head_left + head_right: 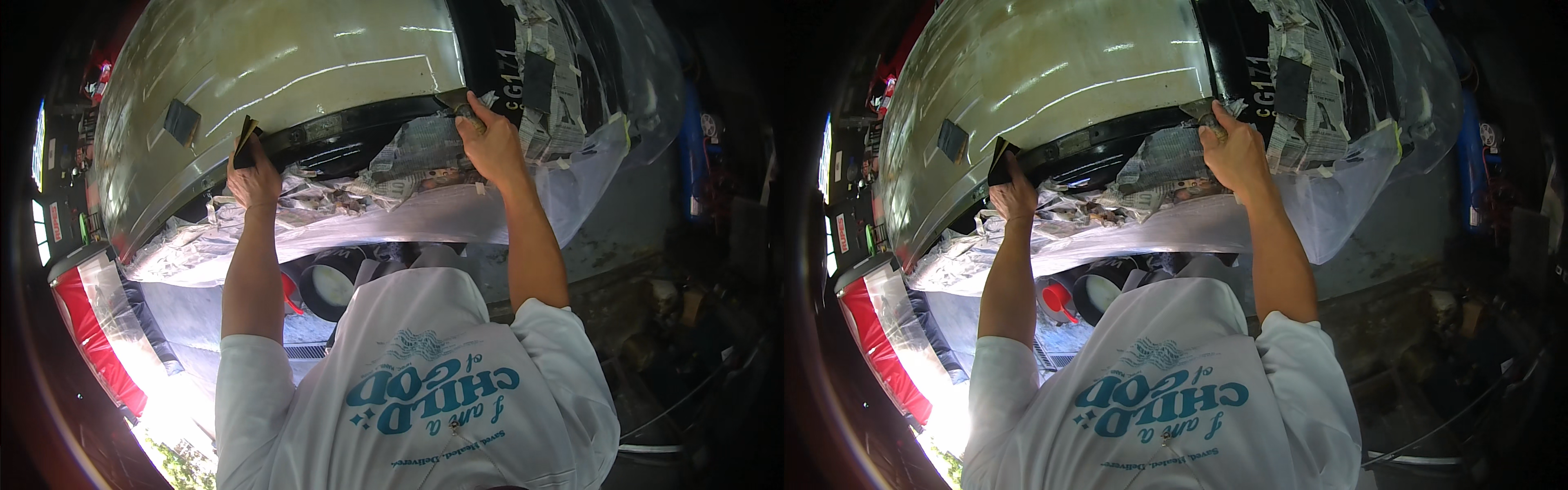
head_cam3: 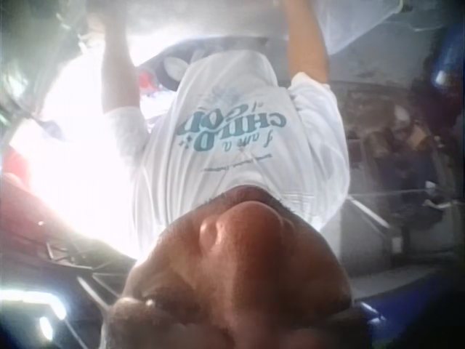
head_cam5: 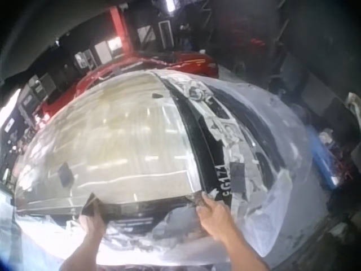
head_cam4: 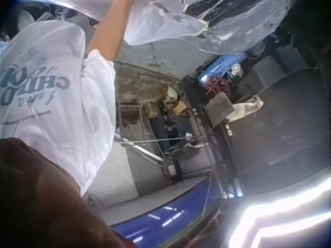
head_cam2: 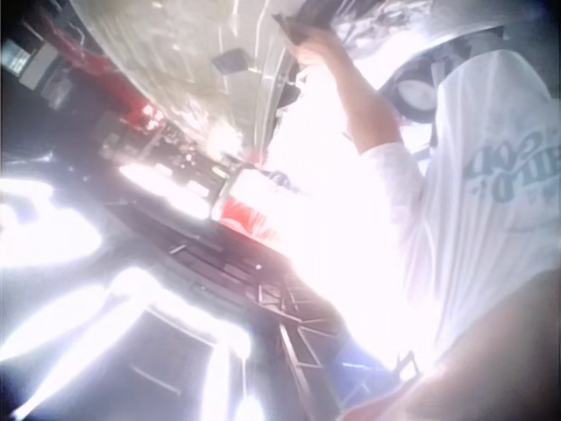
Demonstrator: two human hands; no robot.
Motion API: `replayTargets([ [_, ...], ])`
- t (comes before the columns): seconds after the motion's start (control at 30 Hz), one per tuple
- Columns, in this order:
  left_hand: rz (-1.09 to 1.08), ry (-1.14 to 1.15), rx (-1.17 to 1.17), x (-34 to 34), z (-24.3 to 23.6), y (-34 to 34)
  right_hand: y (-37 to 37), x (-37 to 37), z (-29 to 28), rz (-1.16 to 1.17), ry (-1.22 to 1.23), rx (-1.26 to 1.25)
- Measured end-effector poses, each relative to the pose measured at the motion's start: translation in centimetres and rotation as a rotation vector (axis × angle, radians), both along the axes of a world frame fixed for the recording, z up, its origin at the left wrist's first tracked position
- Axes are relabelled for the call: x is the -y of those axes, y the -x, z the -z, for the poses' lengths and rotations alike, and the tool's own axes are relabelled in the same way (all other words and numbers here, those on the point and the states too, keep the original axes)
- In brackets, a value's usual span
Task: The person sands the surface of a car hood using two sanding blocks, one in each hand. They move the blocks back and forth across the hood's surface, focusing on the area near the windshield and the edges.
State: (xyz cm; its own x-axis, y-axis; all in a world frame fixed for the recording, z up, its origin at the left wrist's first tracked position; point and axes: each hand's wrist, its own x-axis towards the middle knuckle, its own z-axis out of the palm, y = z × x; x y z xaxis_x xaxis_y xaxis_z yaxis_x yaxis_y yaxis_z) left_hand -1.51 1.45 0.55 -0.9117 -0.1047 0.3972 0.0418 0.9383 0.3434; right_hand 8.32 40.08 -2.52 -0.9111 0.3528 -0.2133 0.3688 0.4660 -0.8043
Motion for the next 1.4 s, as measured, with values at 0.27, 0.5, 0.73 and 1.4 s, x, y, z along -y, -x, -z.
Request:
replayTargets([
  [0.27,-0.028,0.001,0.028,-0.2,-0.4,-0.3,1.6,-0.5,-2.1,-0.023,0.077,0.048],
  [0.5,0.026,-0.032,-0.027,0.0,-0.1,-0.2,1.7,-0.5,-1.7,-0.016,0.043,0.042],
  [0.73,-0.015,-0.020,0.021,0.2,0.1,0.0,2.5,-1.5,-1.3,-0.072,0.022,0.039],
  [1.4,0.049,-0.009,-0.021,0.9,0.7,-0.5,2.2,-2.2,-0.9,-0.062,0.108,0.124],
])
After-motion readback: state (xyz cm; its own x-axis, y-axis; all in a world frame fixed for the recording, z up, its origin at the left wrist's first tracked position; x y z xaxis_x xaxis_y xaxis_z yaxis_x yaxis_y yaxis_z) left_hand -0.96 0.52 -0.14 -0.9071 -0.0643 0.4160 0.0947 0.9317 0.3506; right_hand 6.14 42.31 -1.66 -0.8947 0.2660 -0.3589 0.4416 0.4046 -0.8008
